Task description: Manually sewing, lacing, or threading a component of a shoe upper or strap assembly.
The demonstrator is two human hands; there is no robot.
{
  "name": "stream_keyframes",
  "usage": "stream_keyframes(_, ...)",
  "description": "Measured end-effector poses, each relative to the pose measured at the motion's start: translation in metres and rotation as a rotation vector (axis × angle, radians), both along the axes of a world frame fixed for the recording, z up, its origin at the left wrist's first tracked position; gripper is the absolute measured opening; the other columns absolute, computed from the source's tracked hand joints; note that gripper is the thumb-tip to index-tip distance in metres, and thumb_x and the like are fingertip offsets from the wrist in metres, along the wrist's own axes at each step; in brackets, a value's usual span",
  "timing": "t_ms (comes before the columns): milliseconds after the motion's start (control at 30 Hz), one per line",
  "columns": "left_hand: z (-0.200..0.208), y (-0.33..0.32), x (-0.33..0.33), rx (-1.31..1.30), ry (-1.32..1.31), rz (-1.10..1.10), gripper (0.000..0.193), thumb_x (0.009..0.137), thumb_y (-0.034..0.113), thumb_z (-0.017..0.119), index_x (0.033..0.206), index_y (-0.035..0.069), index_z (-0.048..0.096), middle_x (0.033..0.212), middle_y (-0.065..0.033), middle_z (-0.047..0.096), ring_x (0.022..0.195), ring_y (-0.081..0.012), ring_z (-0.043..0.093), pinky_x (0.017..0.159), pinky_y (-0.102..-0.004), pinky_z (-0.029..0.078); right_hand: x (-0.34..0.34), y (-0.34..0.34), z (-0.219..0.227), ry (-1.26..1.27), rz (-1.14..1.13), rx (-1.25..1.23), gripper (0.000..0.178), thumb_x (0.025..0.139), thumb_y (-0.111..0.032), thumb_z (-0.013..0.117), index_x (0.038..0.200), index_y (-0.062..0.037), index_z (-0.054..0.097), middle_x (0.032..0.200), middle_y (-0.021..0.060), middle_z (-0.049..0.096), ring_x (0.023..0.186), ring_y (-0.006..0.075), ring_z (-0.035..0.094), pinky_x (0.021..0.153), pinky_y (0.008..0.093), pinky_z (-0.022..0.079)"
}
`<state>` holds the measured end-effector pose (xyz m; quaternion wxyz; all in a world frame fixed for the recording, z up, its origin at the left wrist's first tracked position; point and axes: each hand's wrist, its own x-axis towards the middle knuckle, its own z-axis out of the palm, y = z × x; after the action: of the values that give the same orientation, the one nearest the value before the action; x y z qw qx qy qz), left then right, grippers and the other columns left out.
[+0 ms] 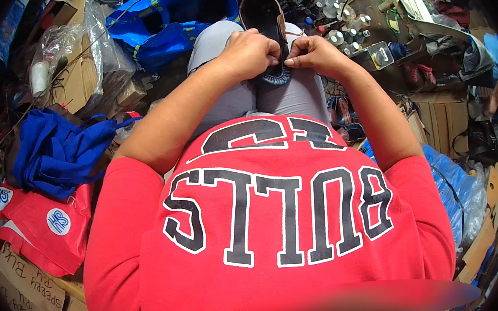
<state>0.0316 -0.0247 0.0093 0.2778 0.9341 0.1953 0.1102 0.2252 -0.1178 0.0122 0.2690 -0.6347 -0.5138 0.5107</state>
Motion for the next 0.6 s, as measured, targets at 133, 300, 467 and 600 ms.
stream_keyframes(133,-0.001,0.006,-0.019,0.001,-0.025,0.033,0.01,0.076,0.015,0.066,0.085,0.009,0.066,0.074,-0.0105,0.061,0.08,-0.0302,0.056,0.072,-0.0416,0.044,0.023,-0.007,0.002,0.101,-0.055,0.025,0.016,0.08,-0.016,0.072,0.077,-0.0054,0.061,0.073,-0.0035,0.056,0.071,0.0049,0.049,0.066,0.0207,0.039)
stream_keyframes(300,0.01,-0.005,-0.008,-0.212,0.095,0.075,0.01,0.081,0.012,0.06,0.089,0.006,0.062,0.079,-0.0143,0.063,0.077,-0.0312,0.059,0.071,-0.0402,0.046,0.01,-0.021,-0.004,0.219,-0.141,0.055,0.015,0.08,-0.014,0.072,0.077,-0.0041,0.06,0.085,-0.0026,0.055,0.073,0.0052,0.05,0.068,0.0209,0.041)
stream_keyframes(467,-0.001,-0.006,0.0,-0.208,0.034,0.046,0.011,0.083,0.01,0.056,0.091,0.004,0.061,0.084,-0.0181,0.064,0.079,-0.0339,0.062,0.072,-0.0386,0.048,0.03,-0.05,0.005,0.087,-0.147,0.045,0.019,0.076,-0.017,0.075,0.083,-0.0025,0.064,0.086,-0.0011,0.053,0.077,0.007,0.052,0.07,0.0223,0.043)
stream_keyframes(600,-0.001,-0.007,-0.002,-0.23,0.057,0.047,0.012,0.084,0.01,0.056,0.093,0.004,0.061,0.083,-0.0174,0.064,0.081,-0.0351,0.062,0.073,-0.0394,0.048,0.022,-0.063,0.003,0.057,-0.207,0.063,0.02,0.076,-0.015,0.074,0.086,-0.0023,0.062,0.086,-0.0015,0.05,0.077,0.0064,0.05,0.068,0.0223,0.043)
